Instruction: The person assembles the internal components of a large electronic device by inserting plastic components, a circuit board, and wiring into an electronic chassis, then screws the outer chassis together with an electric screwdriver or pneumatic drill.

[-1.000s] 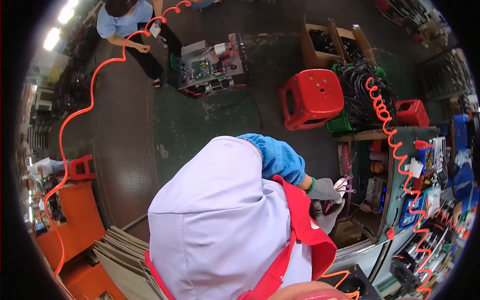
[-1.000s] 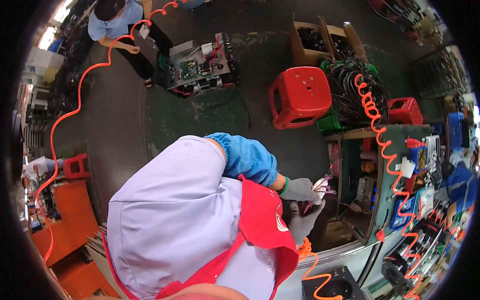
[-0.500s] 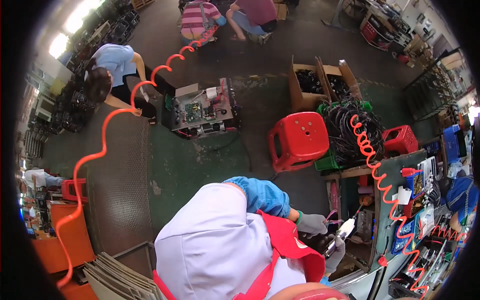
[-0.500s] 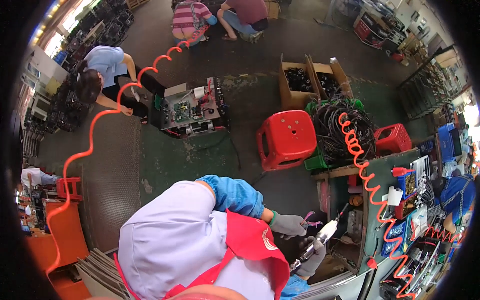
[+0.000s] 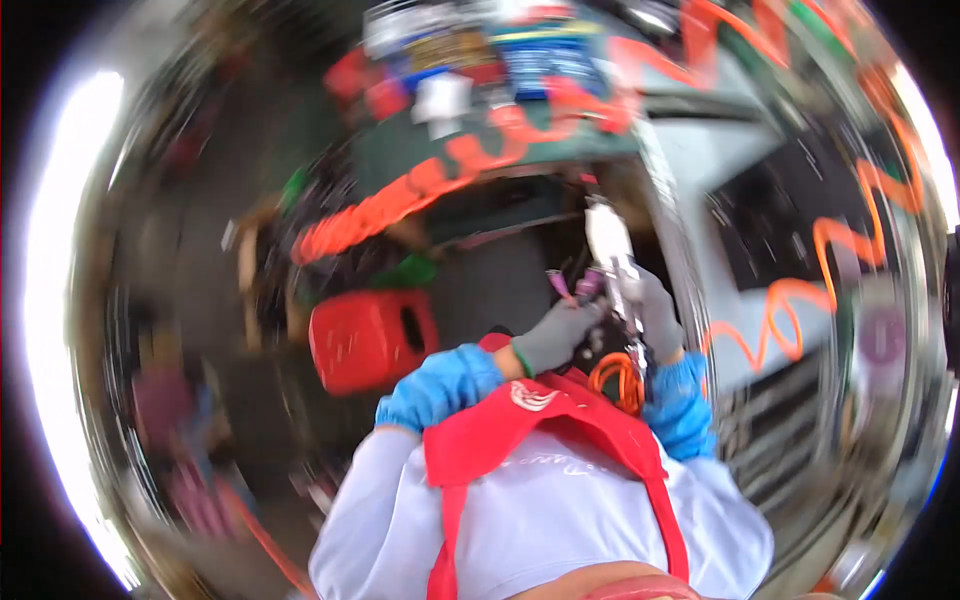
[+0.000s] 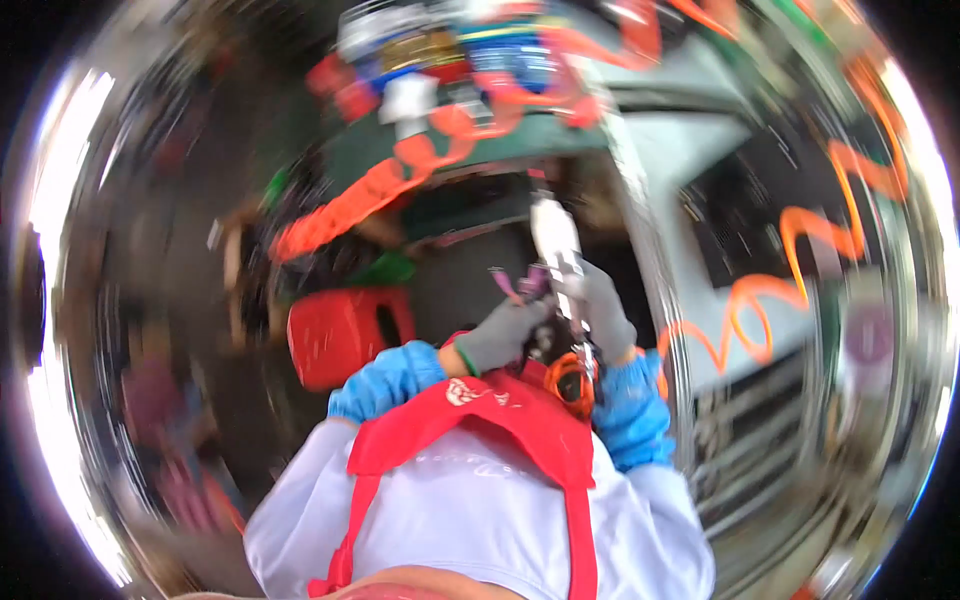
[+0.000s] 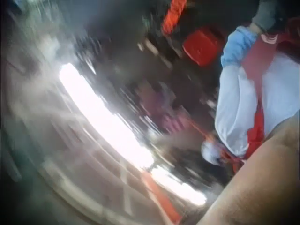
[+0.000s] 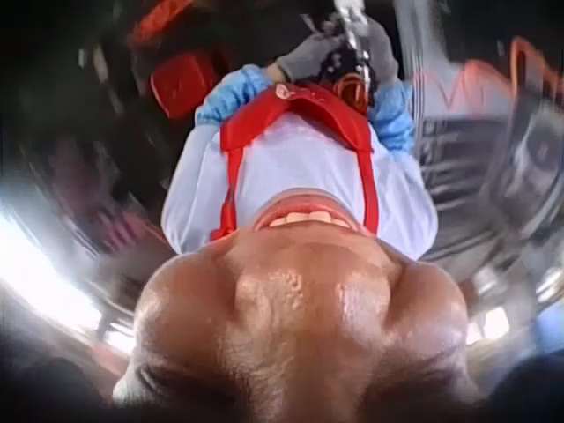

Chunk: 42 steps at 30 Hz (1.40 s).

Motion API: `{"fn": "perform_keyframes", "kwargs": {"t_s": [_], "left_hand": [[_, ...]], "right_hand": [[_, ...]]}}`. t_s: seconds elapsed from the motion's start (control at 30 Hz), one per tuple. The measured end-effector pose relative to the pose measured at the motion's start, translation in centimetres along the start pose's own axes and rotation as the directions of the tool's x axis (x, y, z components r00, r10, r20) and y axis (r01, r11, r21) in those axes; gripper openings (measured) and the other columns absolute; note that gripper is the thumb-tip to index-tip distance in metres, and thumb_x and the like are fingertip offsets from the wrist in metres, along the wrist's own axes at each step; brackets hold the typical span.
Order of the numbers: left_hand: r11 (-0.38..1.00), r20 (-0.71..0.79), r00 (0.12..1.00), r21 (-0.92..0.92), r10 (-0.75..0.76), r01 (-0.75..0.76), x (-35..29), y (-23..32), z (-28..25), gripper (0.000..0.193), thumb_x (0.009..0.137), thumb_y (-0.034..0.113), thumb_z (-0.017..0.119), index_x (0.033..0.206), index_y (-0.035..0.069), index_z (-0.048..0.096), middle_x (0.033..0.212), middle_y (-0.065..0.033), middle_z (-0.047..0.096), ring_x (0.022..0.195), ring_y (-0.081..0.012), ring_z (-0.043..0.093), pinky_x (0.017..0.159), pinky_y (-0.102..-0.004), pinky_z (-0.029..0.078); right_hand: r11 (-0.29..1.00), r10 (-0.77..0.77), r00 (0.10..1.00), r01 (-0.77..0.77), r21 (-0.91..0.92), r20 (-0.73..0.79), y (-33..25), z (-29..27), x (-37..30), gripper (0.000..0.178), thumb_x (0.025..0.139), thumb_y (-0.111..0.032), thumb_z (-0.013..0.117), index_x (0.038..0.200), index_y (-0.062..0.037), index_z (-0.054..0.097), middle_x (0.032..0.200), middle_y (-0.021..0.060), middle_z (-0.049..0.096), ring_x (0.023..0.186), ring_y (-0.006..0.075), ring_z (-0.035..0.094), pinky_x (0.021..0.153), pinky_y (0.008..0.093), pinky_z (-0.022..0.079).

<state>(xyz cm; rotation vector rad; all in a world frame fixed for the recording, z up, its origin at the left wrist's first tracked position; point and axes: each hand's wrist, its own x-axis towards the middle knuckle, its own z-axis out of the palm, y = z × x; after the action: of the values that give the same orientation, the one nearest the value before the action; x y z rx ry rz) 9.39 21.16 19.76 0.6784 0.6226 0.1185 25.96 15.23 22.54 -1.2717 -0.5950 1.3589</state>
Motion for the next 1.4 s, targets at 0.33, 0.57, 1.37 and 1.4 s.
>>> {"fn": "perform_keyframes", "kwargs": {"t_s": [0.33, 0.57, 1.37, 1.4], "left_hand": [[0.857, 0.461, 0.723, 0.306, -0.515, 0.416, 12.1, 8.7, 7.7, 0.005, 0.097, 0.017, 0.051, 0.093, 0.014, 0.054, 0.061, 0.0049, 0.039, 0.045, -0.0069, 0.032, 0.041, -0.0238, 0.025], [0.571, 0.482, 0.32, 0.582, -0.816, 0.579, 15.0, 9.7, 8.4, 0.01, 0.098, 0.021, 0.052, 0.092, 0.013, 0.053, 0.056, 0.0038, 0.036, 0.041, -0.0092, 0.031, 0.039, -0.0255, 0.027], [0.604, 0.412, 0.657, 0.793, -0.632, 0.084, 21.8, 17.1, 15.2, 0.022, 0.098, 0.027, 0.057, 0.1, 0.006, 0.062, 0.055, 0.0086, 0.035, 0.042, -0.0034, 0.03, 0.039, -0.0229, 0.021], [0.691, 0.514, 0.666, 0.723, -0.54, 0.003, 22.4, 18.5, 16.2, 0.026, 0.099, 0.03, 0.055, 0.098, 0.006, 0.063, 0.054, 0.0089, 0.034, 0.042, -0.003, 0.03, 0.039, -0.0227, 0.021]], "right_hand": [[0.786, -0.039, 0.798, 0.396, 0.474, -0.601, -5.6, 0.1, -3.8, 0.051, 0.074, -0.024, 0.06, 0.116, 0.0043, 0.052, 0.085, 0.0151, 0.06, 0.058, 0.0215, 0.061, 0.055, 0.0364, 0.056], [0.785, 0.004, 0.445, 0.554, 0.279, -0.895, -7.5, 3.2, -3.7, 0.058, 0.072, -0.028, 0.061, 0.118, 0.0044, 0.052, 0.088, 0.0154, 0.059, 0.061, 0.0242, 0.063, 0.059, 0.0387, 0.058], [0.814, -0.326, 0.412, 0.58, -0.03, -0.851, -8.3, -2.9, -4.6, 0.06, 0.075, -0.021, 0.06, 0.13, -0.0015, 0.043, 0.095, 0.0088, 0.059, 0.073, 0.0144, 0.06, 0.065, 0.0342, 0.058], [0.821, -0.238, 0.402, 0.569, 0.037, -0.884, -10.3, -2.0, -4.4, 0.061, 0.076, -0.021, 0.061, 0.131, -0.0028, 0.042, 0.095, 0.0083, 0.058, 0.071, 0.0133, 0.06, 0.064, 0.0324, 0.057]]}}
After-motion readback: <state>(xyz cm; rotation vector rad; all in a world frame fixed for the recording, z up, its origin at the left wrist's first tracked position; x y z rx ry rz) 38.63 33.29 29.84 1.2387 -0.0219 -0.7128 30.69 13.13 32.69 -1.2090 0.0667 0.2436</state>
